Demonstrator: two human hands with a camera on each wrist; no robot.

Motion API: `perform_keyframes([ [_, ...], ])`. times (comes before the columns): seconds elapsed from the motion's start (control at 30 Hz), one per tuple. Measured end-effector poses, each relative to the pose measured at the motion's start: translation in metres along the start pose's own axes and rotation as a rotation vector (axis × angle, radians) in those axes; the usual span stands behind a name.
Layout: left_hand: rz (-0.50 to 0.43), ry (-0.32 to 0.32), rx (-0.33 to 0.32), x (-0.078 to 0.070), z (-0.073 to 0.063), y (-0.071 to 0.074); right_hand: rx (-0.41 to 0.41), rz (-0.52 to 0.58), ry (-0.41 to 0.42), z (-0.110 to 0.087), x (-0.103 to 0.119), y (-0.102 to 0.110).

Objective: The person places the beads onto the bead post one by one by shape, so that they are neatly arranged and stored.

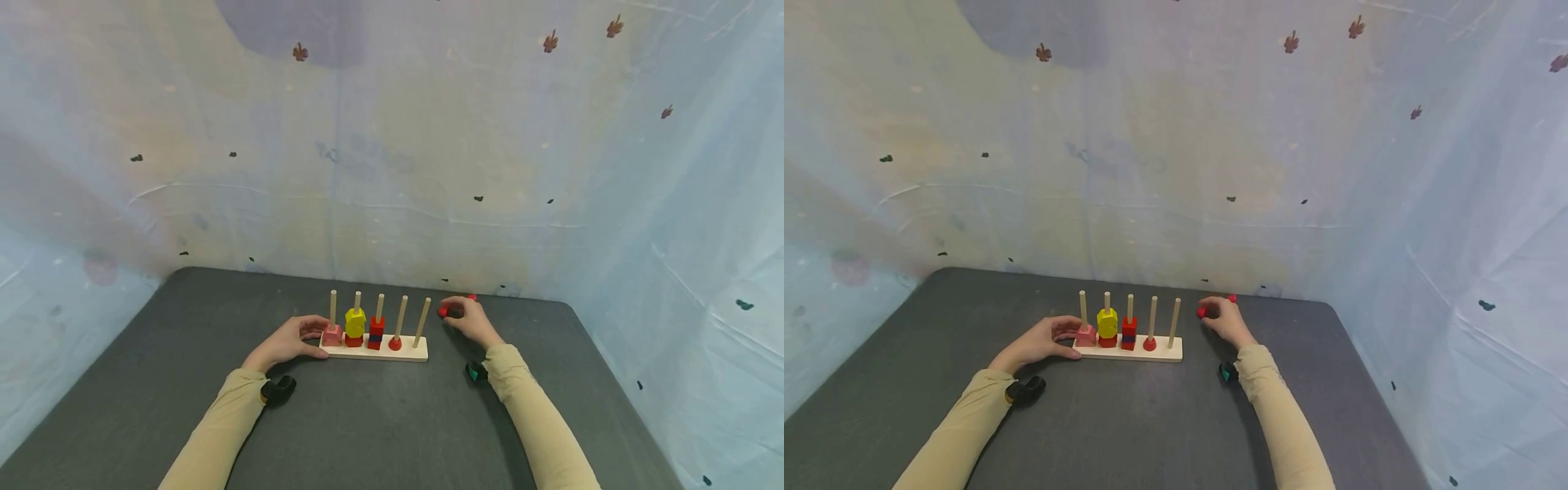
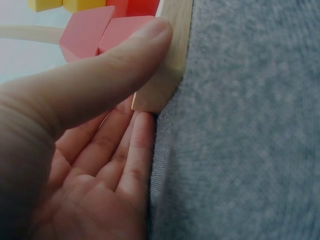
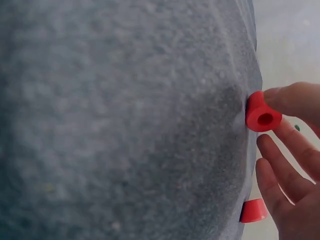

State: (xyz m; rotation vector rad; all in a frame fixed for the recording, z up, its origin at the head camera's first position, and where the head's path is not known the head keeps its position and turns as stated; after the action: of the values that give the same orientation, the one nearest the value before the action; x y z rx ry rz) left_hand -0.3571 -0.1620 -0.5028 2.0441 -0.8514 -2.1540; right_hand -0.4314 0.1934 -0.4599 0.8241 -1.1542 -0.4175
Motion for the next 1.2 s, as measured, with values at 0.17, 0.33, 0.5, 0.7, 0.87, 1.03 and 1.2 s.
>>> perform_keyframes([
  [0.17, 0.005, 0.01, -0.001, 0.0, -0.001, 0.0, 0.019, 0.014, 0.035, -0.003, 0.004, -0.004],
  [0.33, 0.012, 0.016, -0.007, 0.002, -0.002, 0.001, 0.039, 0.02, 0.039, -0.003, 0.006, -0.009],
  [0.5, 0.01, 0.016, -0.009, 0.003, -0.002, 0.001, 0.052, 0.015, 0.032, -0.004, 0.008, -0.013],
  [0.7, -0.001, 0.012, -0.004, 0.001, -0.002, 0.001, 0.012, 0.061, 0.033, -0.009, 0.014, -0.006],
  [0.87, -0.006, 0.011, -0.005, 0.002, -0.001, 0.0, -0.045, 0.104, 0.063, -0.016, 0.022, 0.006],
  [1.03, -0.005, 0.007, -0.004, 0.001, -0.001, 0.0, -0.083, 0.148, 0.084, -0.023, 0.035, 0.018],
  [1.2, -0.007, 0.003, -0.006, 0.001, -0.001, 0.0, -0.117, 0.214, 0.107, -0.026, 0.051, 0.03],
])
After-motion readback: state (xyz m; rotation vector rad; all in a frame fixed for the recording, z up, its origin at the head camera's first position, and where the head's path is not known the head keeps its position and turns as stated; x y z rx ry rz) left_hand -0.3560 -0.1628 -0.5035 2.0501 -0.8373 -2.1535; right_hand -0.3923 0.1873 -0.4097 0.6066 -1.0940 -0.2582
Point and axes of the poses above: each hand's wrist, its own z-axis towards the middle knuckle, its own y-axis out of the back of the hand, x = y × z, the point moved 8 cm from there along z, towards the middle knuckle, and after that the axes turned 2 degrees about y, right-handed, at the moved point
